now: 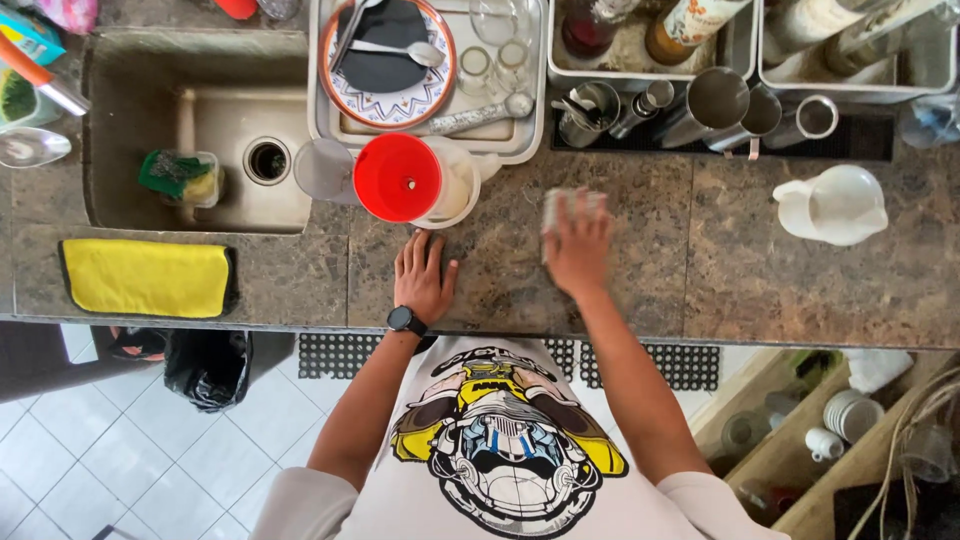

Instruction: Cleaning a coffee shop counter with a rag and drying a glass.

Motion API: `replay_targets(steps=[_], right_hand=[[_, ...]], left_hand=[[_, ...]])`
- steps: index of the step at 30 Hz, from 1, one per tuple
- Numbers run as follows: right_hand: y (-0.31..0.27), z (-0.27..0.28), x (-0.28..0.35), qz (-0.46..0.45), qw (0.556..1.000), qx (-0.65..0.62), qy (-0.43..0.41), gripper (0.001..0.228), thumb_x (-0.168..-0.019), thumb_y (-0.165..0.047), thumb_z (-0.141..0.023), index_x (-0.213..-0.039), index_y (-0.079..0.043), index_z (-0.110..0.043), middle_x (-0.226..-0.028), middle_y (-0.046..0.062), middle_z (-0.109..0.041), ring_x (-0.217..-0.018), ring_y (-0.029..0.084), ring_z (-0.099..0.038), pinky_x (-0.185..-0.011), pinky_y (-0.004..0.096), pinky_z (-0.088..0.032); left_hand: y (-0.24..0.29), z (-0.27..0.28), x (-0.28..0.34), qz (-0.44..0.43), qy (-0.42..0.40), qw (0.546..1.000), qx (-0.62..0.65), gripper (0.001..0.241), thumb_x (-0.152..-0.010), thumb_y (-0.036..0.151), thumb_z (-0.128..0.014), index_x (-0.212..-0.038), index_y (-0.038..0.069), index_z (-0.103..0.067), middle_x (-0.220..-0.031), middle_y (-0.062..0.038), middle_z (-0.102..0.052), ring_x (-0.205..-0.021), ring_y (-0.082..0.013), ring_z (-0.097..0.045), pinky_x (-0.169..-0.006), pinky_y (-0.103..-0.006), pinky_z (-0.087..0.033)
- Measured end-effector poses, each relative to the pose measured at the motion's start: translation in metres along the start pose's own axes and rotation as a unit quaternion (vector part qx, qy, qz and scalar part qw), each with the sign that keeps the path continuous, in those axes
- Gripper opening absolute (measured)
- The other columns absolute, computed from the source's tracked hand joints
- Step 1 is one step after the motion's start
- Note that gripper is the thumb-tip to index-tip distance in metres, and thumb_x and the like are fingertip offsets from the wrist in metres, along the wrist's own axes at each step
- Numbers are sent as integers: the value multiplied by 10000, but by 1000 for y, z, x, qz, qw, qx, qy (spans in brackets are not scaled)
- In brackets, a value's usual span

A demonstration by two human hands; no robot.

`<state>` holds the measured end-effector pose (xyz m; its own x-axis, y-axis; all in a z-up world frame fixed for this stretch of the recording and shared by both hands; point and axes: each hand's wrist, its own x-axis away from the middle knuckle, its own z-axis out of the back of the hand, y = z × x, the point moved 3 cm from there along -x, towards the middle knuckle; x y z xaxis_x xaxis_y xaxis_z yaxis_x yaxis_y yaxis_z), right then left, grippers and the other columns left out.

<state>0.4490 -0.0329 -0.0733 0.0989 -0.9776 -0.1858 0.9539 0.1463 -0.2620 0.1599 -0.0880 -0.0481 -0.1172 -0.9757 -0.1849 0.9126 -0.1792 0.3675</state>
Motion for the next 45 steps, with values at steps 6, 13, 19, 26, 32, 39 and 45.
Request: replay_targets(steps=[6, 13, 19, 26, 32, 39, 45], right_hand=[[8, 17, 64, 192, 981, 10, -33, 574, -1085, -499, -388, -1613, -272, -398, -1689, 117, -305, -1549, 441, -223, -1210, 590, -207], [113, 27, 15, -161, 981, 33, -105, 628, -1128, -461, -304, -1695, -208, -212, -1738, 148, -37, -1553, 453, 32, -1240, 664, -75], [-15, 30, -20, -41, 982, -184, 21, 241, -1033, -237, -595, -1102, -131, -390, -1020, 165, -373, -920, 362, -330, -816, 503, -324], [-40, 18, 78, 195, 980, -21, 20, 606, -934, -463, -613, -1504, -262, -562, -1379, 122, -621, -1357, 361, -528, -1211, 595, -284], [71, 30, 54, -140, 987, 9, -79, 607, -1130, -444, -332, -1683, -211, -241, -1745, 131, -42, -1573, 445, 2, -1244, 637, -104], [-18, 9, 37, -105, 980, 159, -62, 727, -1058, -389, -473, -1660, -47, -253, -1372, 315, -588, -1304, 481, -569, -1180, 613, -305], [-115, 15, 90, 144, 989, 38, 12, 594, -1034, -464, -437, -1563, -193, -431, -1706, 200, -198, -1544, 511, -157, -1177, 631, -231]], left_hand=[[-3, -4, 0, -1, 9, 1000, -9, 411, -1083, 376, -491, -1422, 149, -538, -1515, -135, -449, -1477, -300, -389, -1166, -456, -329], [-1, -4, 1, -7, 24, 999, -28, 427, -1054, 385, -531, -1413, 154, -544, -1519, -126, -459, -1476, -290, -402, -1164, -453, -343], [0, -3, -1, -8, 11, 1000, -24, 440, -1069, 420, -522, -1420, 156, -535, -1508, -131, -445, -1479, -295, -384, -1171, -456, -327], [-2, -8, 2, 6, 5, 999, -34, 498, -1018, 455, -577, -1415, 156, -547, -1480, -133, -475, -1469, -302, -411, -1173, -472, -340], [-11, -15, 5, -14, 6, 1000, -16, 539, -1005, 494, -577, -1409, 139, -545, -1509, -157, -453, -1455, -326, -422, -1153, -483, -353], [-42, -20, 6, -18, -13, 985, 170, 500, -992, 373, -658, -1400, 105, -551, -1509, -174, -422, -1445, -379, -414, -1157, -521, -358], [-66, 40, 21, -59, 16, 996, 69, 586, -951, 388, -677, -1460, 140, -523, -1503, -166, -464, -1479, -328, -412, -1161, -481, -371]])
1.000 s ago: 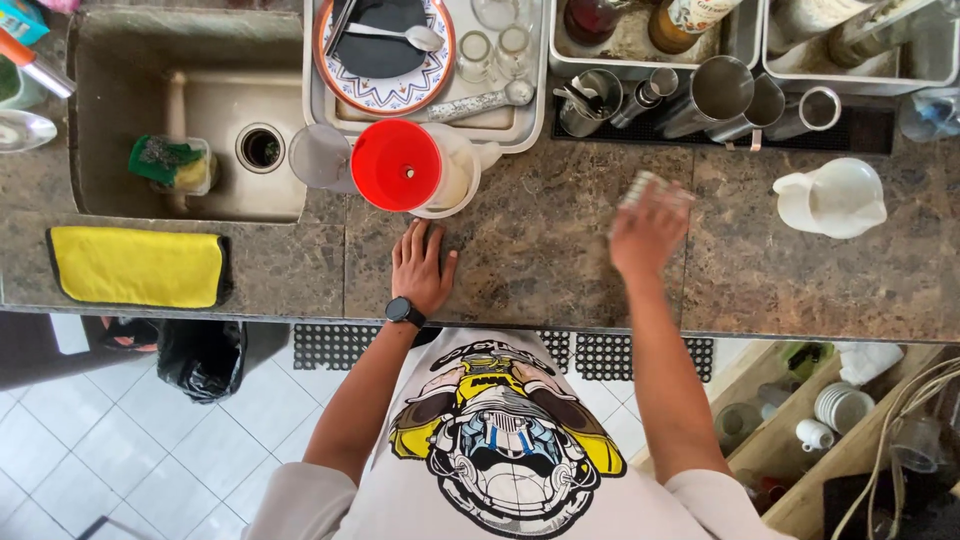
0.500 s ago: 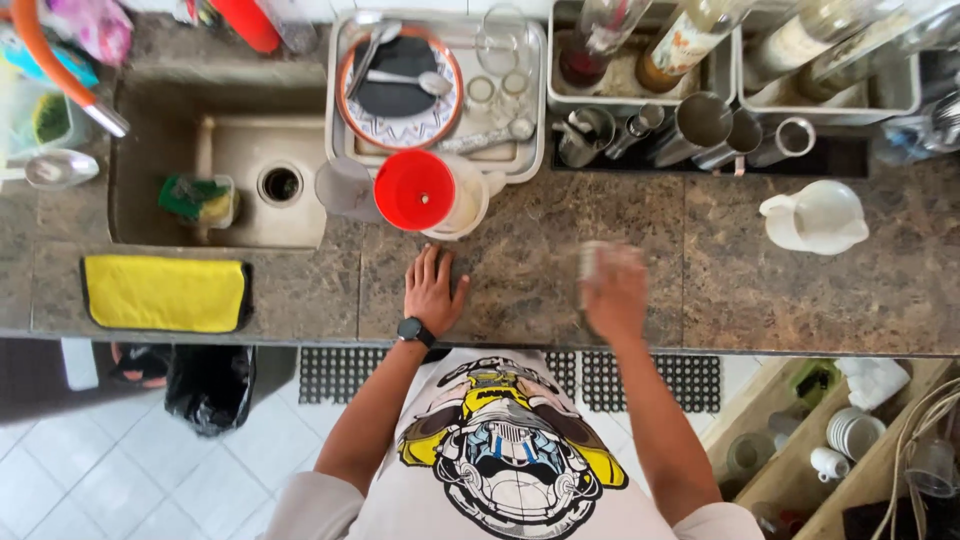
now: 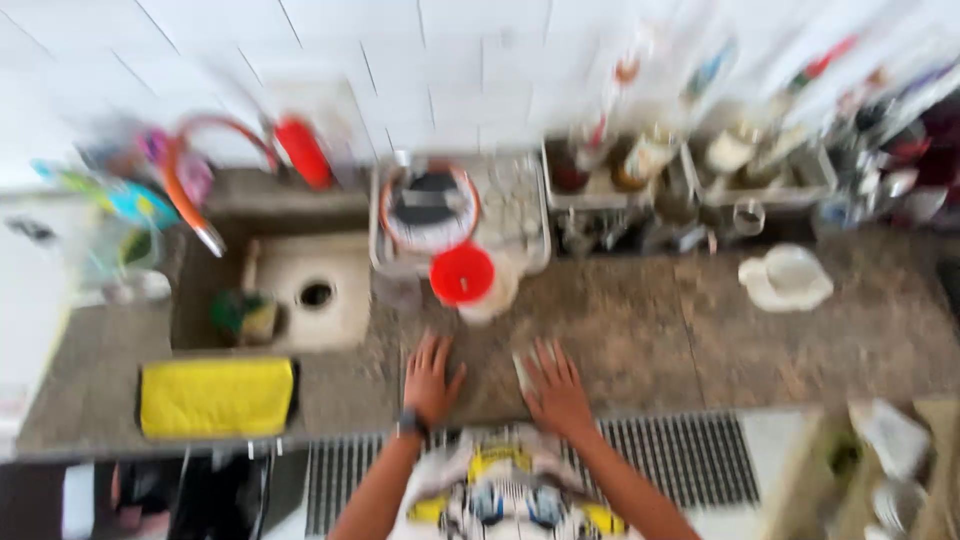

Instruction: Cleaning a coffee shop counter with a rag and drying a glass.

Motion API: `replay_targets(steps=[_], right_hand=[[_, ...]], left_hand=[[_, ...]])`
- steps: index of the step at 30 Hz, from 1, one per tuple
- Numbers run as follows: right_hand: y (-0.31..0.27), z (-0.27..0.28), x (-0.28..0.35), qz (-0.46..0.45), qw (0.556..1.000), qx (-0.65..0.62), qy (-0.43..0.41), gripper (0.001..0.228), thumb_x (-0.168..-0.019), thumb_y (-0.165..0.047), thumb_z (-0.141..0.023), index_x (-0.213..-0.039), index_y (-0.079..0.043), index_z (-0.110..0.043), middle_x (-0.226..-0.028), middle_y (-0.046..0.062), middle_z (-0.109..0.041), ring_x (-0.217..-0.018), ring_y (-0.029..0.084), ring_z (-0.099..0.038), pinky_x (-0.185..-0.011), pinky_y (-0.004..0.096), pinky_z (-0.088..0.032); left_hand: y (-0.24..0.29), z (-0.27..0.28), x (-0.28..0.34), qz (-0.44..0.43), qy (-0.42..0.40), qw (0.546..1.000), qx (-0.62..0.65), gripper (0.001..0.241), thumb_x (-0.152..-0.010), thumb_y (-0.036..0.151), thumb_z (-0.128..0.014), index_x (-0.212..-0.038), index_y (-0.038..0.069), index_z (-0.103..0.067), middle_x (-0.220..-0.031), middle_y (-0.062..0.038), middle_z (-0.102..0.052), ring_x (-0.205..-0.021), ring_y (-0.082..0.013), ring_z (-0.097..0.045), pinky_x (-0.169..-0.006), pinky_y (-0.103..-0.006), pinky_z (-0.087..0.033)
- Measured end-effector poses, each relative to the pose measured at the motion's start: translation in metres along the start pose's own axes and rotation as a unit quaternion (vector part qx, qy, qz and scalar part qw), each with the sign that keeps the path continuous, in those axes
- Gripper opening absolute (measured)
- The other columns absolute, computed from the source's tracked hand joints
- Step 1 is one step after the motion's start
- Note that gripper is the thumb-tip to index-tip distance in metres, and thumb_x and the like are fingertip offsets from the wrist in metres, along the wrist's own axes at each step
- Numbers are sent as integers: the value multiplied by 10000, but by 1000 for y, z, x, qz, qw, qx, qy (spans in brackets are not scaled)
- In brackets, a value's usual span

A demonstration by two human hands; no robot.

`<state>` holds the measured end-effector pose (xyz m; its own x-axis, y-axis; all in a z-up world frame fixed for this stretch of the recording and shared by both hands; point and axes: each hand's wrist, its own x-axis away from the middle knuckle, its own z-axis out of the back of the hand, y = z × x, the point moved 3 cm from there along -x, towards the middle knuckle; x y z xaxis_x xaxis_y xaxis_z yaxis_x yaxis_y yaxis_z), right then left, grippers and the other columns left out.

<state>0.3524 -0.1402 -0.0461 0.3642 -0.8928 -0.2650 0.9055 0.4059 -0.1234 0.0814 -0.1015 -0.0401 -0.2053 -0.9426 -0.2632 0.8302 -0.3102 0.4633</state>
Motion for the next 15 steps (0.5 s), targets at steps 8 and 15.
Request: replay_targets(steps=[8, 15], right_hand=[[95, -25, 26, -305, 949, 40, -74, 720, -1028, -558, -337, -1655, -252, -159, -1741, 72, -40, -1588, 408, -50, -1217, 622, -189], [20, -12, -42, -378, 920, -95, -46, 734, -1058, -476, -367, -1678, -103, -246, -1429, 277, -513, -1319, 501, -478, -1191, 660, -197]], left_hand=[[-19, 6, 8, -30, 2, 993, -117, 748, -936, 590, -542, -1566, 211, -410, -1667, -141, -301, -1533, -351, -272, -1239, -462, -210], [-21, 10, 4, 20, -158, 983, -93, 609, -1051, 602, -400, -1594, 331, -344, -1694, -100, -228, -1567, -311, -193, -1251, -501, -181]])
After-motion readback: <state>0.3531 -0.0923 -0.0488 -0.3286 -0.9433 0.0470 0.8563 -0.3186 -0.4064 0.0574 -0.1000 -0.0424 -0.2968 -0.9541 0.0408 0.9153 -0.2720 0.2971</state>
